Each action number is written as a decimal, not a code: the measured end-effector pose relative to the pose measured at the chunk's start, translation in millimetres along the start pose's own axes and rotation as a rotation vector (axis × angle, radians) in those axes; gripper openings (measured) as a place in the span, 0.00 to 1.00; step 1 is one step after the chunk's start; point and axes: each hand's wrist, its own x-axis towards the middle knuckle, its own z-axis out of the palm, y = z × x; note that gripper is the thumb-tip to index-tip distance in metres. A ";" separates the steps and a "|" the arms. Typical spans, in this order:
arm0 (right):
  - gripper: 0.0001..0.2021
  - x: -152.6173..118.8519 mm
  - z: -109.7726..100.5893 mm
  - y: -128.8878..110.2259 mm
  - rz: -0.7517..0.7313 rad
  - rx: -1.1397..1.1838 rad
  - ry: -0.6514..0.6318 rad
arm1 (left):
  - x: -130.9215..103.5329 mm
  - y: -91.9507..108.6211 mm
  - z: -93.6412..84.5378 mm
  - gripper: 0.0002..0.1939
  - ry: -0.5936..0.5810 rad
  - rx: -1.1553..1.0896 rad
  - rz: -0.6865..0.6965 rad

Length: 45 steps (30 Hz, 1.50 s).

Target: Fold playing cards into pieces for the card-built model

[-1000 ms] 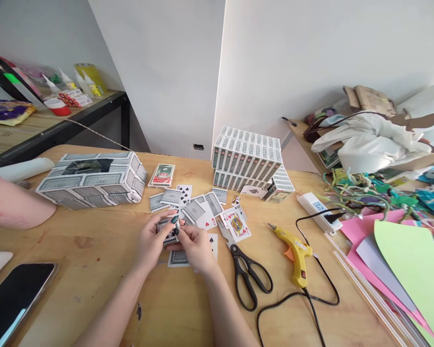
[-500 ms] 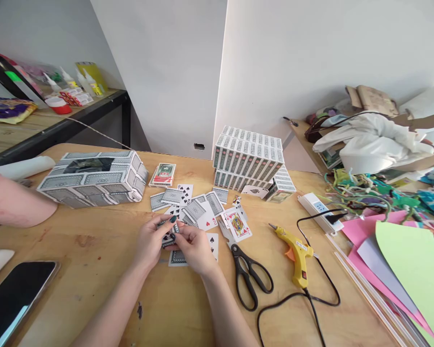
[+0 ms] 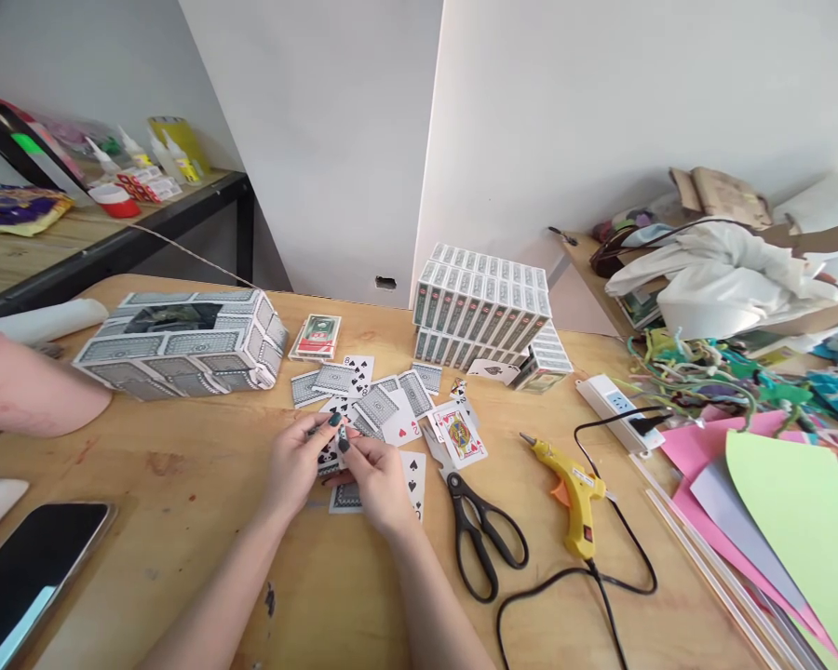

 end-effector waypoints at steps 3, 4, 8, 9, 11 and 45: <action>0.17 2.3 -1.4 0.1 0.006 -0.006 0.077 | -3.0 1.0 1.6 0.12 -0.021 0.118 0.103; 0.17 2.8 -1.8 0.1 0.008 -0.019 0.093 | -3.9 1.2 2.4 0.12 -0.022 0.145 0.130; 0.16 2.4 -1.9 0.6 0.003 -0.065 0.147 | -5.2 -0.8 4.9 0.12 -0.033 0.212 0.171; 0.16 2.0 -1.2 1.0 0.002 -0.068 0.166 | -5.2 -1.5 5.0 0.12 -0.029 0.229 0.182; 0.14 1.2 0.8 2.3 0.004 -0.068 0.203 | -5.1 -2.7 5.0 0.11 -0.011 0.266 0.205; 0.11 -8.1 5.9 -7.8 -0.039 0.038 -0.087 | 2.0 -0.8 6.8 0.13 0.065 0.015 -0.066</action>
